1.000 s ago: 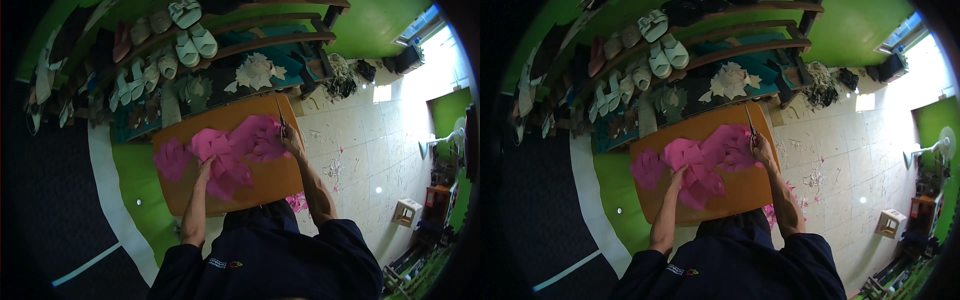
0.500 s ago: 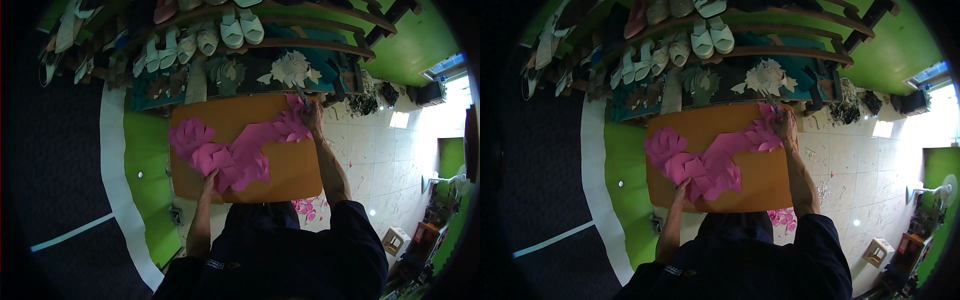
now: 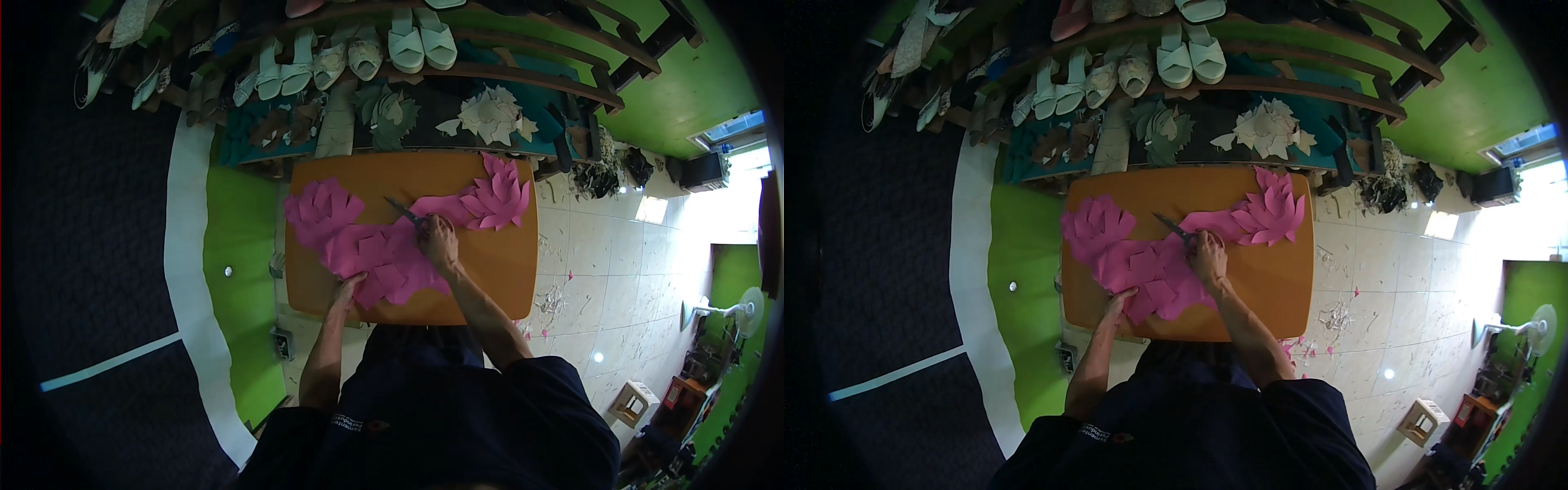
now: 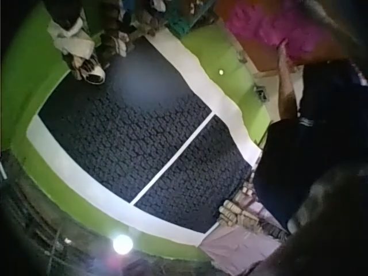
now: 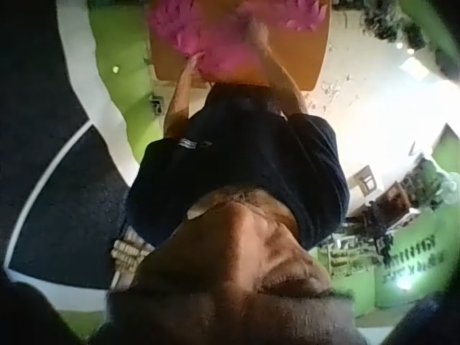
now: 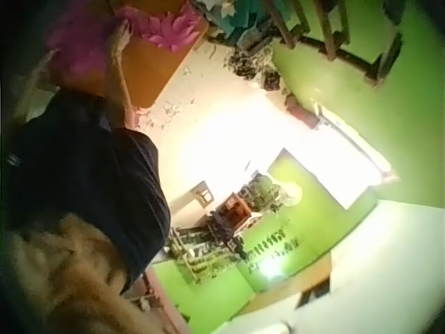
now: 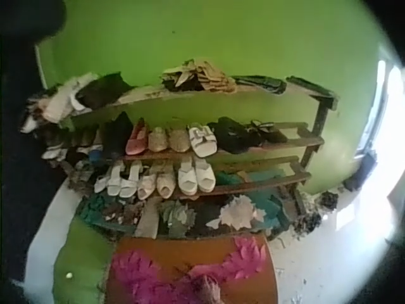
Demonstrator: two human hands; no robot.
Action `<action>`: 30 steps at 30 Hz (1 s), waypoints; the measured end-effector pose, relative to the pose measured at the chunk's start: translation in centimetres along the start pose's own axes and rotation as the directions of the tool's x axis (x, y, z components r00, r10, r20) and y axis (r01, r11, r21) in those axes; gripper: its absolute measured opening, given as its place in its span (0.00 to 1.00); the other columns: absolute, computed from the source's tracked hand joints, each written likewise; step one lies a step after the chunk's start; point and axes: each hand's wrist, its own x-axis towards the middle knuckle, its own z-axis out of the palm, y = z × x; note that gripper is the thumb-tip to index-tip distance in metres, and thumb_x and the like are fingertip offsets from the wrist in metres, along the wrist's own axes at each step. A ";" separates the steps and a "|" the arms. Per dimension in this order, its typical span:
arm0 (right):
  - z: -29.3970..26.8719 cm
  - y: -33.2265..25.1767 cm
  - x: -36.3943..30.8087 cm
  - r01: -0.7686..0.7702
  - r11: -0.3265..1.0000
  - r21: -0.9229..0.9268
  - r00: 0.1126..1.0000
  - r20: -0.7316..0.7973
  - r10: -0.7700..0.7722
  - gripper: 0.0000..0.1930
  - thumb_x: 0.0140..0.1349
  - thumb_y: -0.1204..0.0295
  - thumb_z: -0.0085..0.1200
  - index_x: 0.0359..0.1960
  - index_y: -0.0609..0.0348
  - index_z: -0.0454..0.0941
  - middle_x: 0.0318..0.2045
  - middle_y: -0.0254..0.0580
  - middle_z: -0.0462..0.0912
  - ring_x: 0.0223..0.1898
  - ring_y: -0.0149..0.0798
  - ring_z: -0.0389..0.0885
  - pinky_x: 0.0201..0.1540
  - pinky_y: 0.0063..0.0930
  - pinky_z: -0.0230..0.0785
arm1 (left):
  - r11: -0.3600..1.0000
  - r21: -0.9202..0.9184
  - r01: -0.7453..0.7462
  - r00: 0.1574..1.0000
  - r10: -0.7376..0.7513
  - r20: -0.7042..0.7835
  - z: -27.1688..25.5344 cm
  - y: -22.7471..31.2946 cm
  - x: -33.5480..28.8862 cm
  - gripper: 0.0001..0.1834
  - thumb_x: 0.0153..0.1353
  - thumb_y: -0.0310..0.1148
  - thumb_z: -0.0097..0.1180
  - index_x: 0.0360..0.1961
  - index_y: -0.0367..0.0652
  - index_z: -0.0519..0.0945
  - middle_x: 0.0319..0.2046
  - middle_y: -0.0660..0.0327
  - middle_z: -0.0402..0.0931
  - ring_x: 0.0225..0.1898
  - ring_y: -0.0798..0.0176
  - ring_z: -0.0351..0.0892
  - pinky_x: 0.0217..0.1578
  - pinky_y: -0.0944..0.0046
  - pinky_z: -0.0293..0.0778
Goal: Cutting pink fabric pieces with scissors on a table.
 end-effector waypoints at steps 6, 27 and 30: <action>1.4 0.3 0.9 -0.127 0.981 0.147 0.991 0.058 0.119 0.14 0.54 0.69 0.62 0.39 0.59 0.72 0.33 0.53 0.82 0.35 0.58 0.82 0.37 0.49 0.76 | 1.000 -0.014 0.016 1.000 -0.016 0.011 0.2 0.5 -0.2 0.35 0.57 0.33 0.66 0.65 0.38 0.66 0.58 0.52 0.71 0.60 0.52 0.72 0.60 0.54 0.70; -3.0 0.5 -9.3 -0.292 0.956 0.030 0.955 -0.051 0.293 0.15 0.56 0.65 0.61 0.40 0.59 0.74 0.35 0.52 0.81 0.38 0.59 0.81 0.39 0.50 0.72 | 0.978 0.192 0.078 0.979 -0.038 -0.201 -14.3 2.0 -6.0 0.31 0.52 0.27 0.63 0.60 0.35 0.70 0.50 0.52 0.75 0.48 0.53 0.78 0.50 0.55 0.76; -1.7 1.3 -10.2 -0.338 0.938 -0.085 0.924 -0.222 0.312 0.16 0.55 0.65 0.61 0.40 0.60 0.73 0.35 0.51 0.81 0.39 0.57 0.82 0.41 0.50 0.72 | 0.971 0.240 0.018 0.978 0.033 -0.205 -14.4 3.7 -7.0 0.33 0.51 0.25 0.61 0.61 0.36 0.68 0.51 0.51 0.74 0.51 0.51 0.77 0.53 0.54 0.75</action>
